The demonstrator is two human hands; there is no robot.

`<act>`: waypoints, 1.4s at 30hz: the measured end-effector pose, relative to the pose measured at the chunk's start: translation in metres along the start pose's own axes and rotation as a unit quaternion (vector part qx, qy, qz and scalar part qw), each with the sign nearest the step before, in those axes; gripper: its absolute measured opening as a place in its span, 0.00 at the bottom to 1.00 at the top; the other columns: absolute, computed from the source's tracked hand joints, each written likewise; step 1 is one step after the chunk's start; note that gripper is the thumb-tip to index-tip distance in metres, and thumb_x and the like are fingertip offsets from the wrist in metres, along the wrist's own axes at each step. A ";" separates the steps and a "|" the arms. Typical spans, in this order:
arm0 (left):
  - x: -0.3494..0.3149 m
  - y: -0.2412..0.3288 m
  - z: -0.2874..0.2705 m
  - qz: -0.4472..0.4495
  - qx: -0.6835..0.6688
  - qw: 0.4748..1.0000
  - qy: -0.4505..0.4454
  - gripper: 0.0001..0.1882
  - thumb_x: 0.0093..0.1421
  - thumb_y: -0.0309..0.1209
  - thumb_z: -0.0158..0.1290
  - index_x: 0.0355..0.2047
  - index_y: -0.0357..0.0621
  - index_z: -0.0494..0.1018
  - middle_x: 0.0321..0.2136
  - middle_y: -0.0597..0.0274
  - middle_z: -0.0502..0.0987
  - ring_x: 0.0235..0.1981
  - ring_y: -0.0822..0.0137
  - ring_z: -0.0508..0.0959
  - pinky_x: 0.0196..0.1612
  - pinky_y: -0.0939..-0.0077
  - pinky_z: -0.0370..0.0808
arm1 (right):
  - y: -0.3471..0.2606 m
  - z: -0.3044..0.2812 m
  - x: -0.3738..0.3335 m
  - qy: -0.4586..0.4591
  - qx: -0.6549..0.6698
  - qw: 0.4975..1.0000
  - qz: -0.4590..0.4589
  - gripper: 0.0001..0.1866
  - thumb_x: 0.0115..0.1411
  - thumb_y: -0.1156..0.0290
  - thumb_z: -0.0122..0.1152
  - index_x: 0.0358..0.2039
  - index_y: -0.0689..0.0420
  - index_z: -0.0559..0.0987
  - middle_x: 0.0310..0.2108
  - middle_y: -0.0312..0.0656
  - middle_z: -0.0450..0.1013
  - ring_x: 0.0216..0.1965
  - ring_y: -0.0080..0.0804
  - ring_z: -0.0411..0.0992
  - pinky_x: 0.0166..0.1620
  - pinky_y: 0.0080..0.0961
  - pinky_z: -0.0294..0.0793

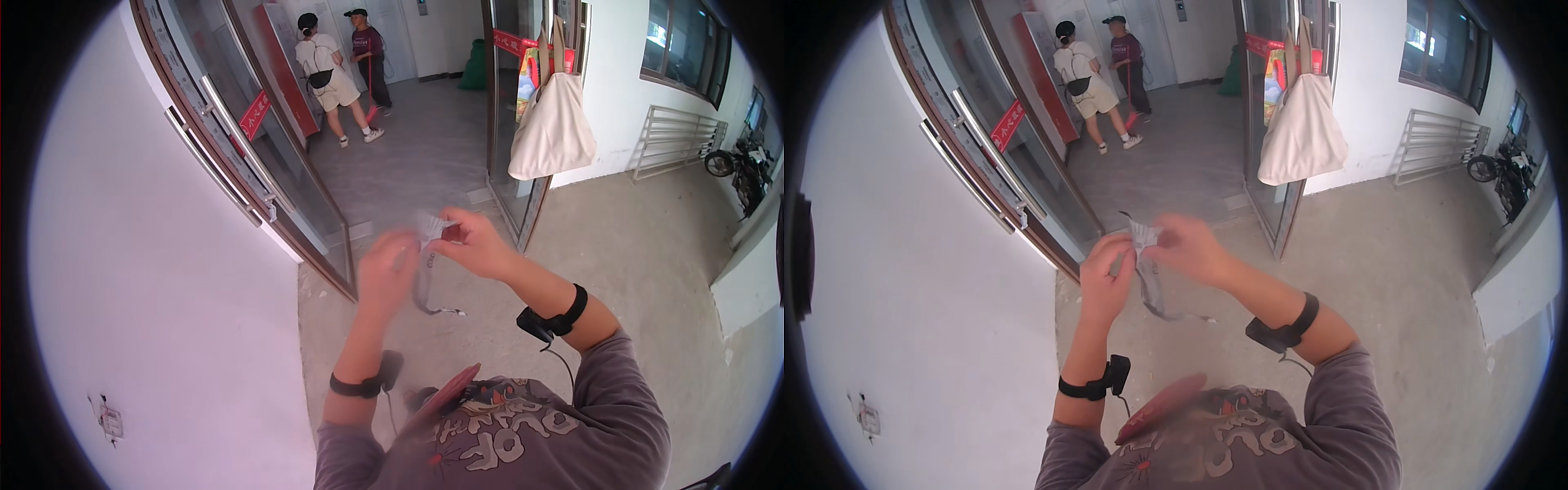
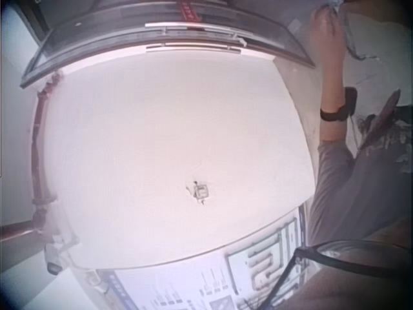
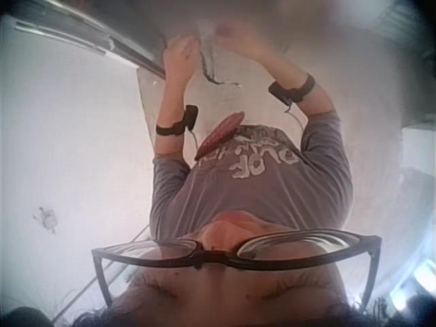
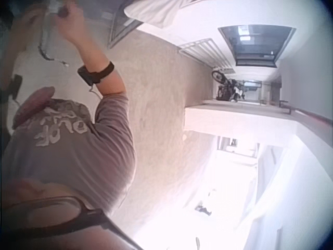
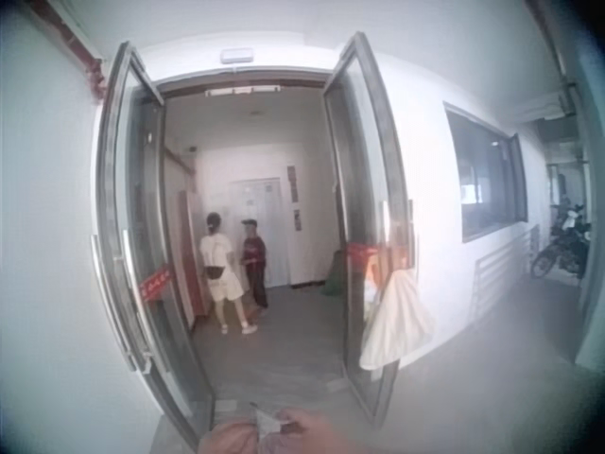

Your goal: The person applies a black adhesive seal strip to the bottom edge of a glass door, pressing it into place by hand and then picking up a white bag hanging from the door handle.

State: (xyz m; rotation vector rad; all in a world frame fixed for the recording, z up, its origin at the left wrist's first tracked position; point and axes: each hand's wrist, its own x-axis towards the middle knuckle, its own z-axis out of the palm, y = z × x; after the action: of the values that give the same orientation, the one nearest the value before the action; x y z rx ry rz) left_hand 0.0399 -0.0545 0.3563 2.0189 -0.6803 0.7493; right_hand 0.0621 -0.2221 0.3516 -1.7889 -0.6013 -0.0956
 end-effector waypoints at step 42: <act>-0.026 -0.030 0.001 -0.272 -0.279 0.919 -0.057 0.19 0.45 0.16 0.47 0.38 0.38 0.55 0.26 0.63 0.69 0.27 0.73 0.71 0.31 0.81 0.69 | 0.024 0.048 -0.017 0.121 0.002 0.993 0.009 0.09 0.47 0.69 0.55 0.22 0.59 0.66 0.18 0.40 0.64 0.20 0.24 0.61 0.25 0.24 0.63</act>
State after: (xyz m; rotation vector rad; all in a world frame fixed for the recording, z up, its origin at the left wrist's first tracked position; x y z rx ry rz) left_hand 0.0434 -0.0365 0.3214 1.6013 -0.3108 0.0847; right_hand 0.0463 -0.1883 0.3093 -1.7459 -0.4110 -0.2944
